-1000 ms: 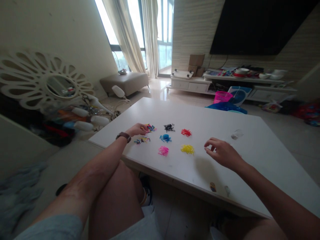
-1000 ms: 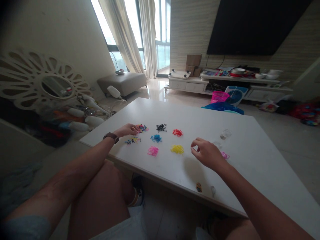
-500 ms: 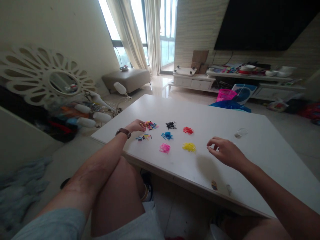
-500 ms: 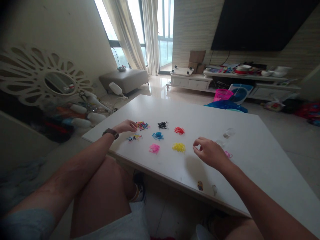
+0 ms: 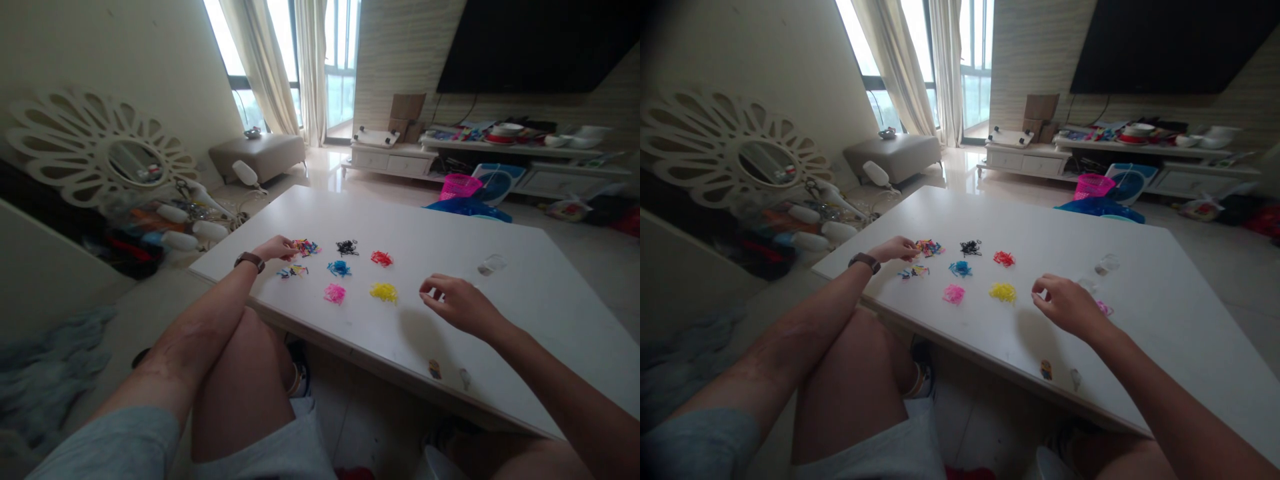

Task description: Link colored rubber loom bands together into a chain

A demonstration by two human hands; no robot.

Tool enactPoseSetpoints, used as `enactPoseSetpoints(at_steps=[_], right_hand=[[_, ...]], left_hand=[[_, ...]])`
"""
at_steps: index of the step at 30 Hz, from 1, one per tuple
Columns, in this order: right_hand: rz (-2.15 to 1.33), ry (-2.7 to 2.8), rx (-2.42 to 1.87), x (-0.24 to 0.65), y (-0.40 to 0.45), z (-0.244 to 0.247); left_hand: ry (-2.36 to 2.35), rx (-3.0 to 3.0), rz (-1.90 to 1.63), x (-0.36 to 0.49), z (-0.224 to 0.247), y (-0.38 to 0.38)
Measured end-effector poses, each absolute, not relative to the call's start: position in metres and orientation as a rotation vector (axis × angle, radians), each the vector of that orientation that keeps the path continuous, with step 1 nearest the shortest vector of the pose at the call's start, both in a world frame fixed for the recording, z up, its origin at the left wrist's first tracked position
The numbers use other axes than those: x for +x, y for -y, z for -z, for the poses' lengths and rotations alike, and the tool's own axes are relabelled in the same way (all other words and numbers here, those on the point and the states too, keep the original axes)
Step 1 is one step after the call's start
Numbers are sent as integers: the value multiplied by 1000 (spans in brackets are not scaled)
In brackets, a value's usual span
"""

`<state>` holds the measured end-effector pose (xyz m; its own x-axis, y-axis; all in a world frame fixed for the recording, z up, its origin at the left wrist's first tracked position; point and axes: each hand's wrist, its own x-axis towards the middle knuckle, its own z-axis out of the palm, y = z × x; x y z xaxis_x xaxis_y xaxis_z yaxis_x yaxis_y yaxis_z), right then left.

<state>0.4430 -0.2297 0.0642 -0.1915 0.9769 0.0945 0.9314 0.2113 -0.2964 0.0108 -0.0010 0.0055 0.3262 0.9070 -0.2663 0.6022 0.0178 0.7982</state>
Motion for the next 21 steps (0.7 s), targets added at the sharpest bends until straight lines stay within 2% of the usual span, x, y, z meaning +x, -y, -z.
enactPoseSetpoints(at_steps=[21], right_hand=[[-284,2286,-1829,443,230,-62]], left_hand=[[-1370,1530,-456,8,2,-3]])
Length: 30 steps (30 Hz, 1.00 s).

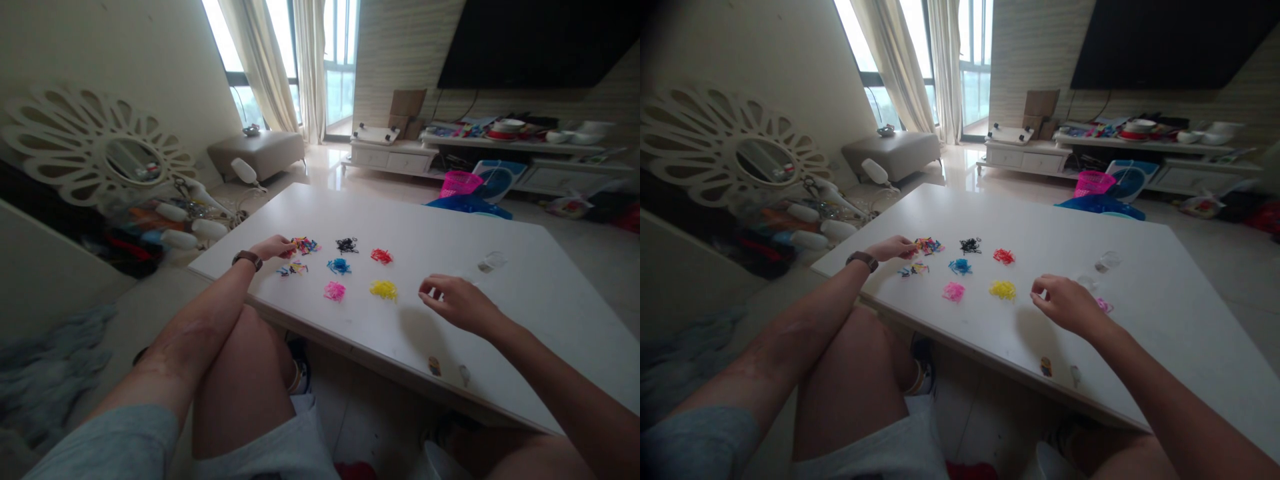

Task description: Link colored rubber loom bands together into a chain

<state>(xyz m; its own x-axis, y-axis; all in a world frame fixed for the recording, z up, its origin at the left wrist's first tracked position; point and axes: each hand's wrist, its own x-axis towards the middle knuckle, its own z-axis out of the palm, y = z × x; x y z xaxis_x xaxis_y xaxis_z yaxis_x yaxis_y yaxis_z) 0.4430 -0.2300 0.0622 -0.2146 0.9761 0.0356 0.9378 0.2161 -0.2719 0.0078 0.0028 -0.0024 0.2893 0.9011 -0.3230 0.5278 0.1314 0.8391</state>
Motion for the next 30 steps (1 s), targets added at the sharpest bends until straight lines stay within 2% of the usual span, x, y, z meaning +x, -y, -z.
enactPoseSetpoints(at_steps=[8,14,21,30], right_hand=[[-306,2296,-1832,443,230,-62],[-325,2299,-1846,441,230,-62],[-350,2311,-1854,441,229,-61],[-352,2309,-1846,442,230,-62]], left_hand=[[-1333,1504,-425,6,2,-2],[-1187,1756,-378,18,2,1],[-1217,2170,-50,45,10,-8],[-1222,2242,188,63,14,-2]])
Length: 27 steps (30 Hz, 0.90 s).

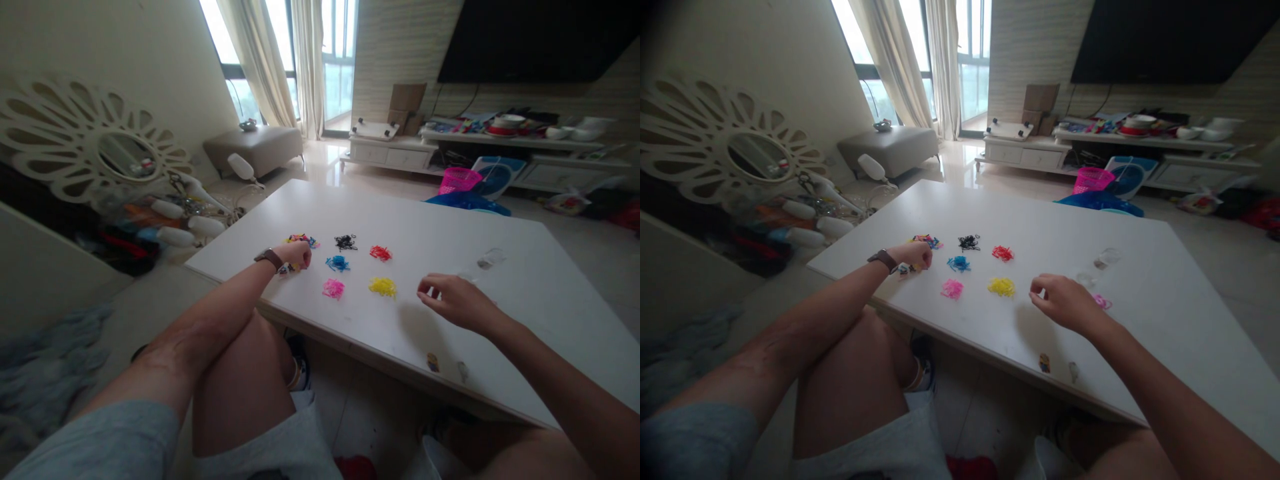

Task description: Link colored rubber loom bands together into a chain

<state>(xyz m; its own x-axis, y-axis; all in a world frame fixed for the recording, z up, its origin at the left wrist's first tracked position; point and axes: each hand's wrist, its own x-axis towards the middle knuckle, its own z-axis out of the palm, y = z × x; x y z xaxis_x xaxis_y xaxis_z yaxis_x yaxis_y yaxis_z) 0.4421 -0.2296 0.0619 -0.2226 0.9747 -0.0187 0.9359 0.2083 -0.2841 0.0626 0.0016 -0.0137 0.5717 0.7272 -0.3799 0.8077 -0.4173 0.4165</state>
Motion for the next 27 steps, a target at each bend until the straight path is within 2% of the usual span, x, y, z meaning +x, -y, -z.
enactPoseSetpoints(at_steps=[3,6,13,20,27], right_hand=[[-341,2301,-1842,442,230,-63],[-338,2292,-1843,443,230,-62],[-375,2319,-1808,444,228,-57],[-395,2331,-1790,441,229,-56],[-392,2335,-1797,441,229,-56]], left_hand=[[-1247,2234,183,64,10,1],[-1251,2191,37,66,5,5],[-978,1617,-281,84,9,20],[-1178,1444,-685,119,18,6],[-1413,1464,-802,161,21,-10]])
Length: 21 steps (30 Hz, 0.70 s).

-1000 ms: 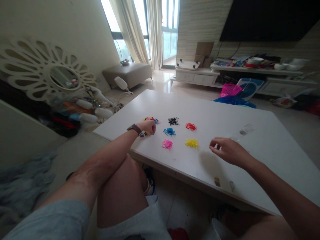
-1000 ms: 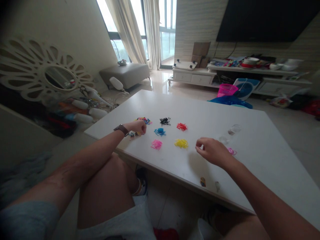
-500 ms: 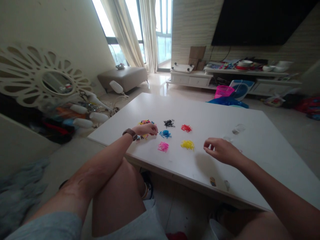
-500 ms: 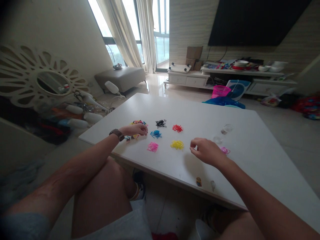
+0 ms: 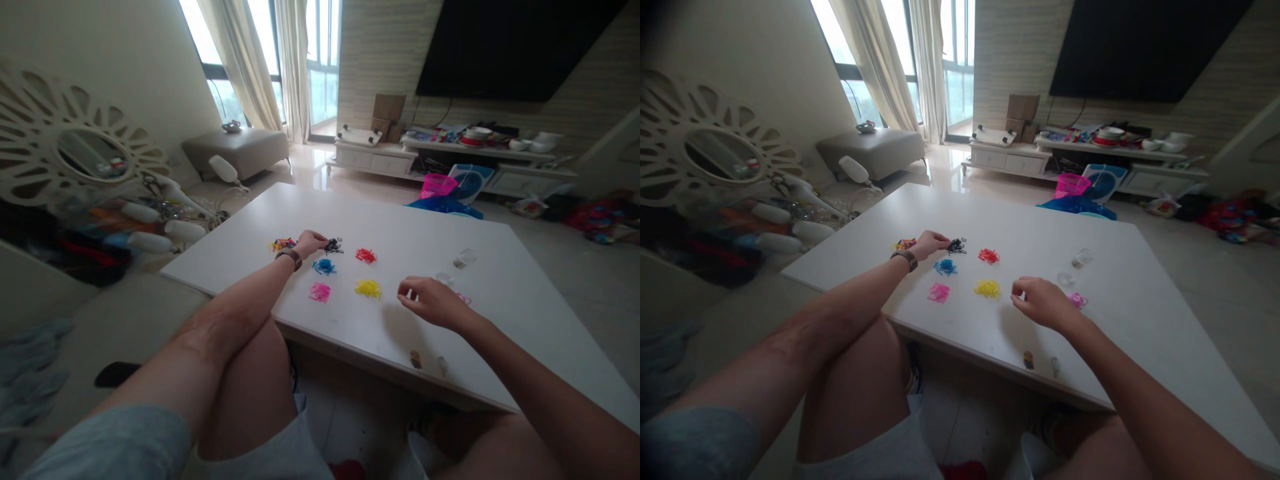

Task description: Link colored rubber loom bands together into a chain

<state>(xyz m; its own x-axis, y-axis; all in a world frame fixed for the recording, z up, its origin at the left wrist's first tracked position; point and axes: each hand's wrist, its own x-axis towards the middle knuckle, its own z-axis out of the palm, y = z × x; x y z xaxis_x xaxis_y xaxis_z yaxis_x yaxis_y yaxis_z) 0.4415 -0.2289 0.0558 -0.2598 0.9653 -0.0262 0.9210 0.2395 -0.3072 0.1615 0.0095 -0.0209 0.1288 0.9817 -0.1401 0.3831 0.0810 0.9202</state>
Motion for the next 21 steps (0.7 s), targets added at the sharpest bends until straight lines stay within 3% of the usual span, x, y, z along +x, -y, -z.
enactPoseSetpoints(at_steps=[9,21], right_hand=[[-379,2321,-1787,442,231,-58],[-404,2107,-1542,420,224,-48]], left_hand=[[-1368,1431,-794,181,13,-4],[-598,1848,-296,233,-12,86]])
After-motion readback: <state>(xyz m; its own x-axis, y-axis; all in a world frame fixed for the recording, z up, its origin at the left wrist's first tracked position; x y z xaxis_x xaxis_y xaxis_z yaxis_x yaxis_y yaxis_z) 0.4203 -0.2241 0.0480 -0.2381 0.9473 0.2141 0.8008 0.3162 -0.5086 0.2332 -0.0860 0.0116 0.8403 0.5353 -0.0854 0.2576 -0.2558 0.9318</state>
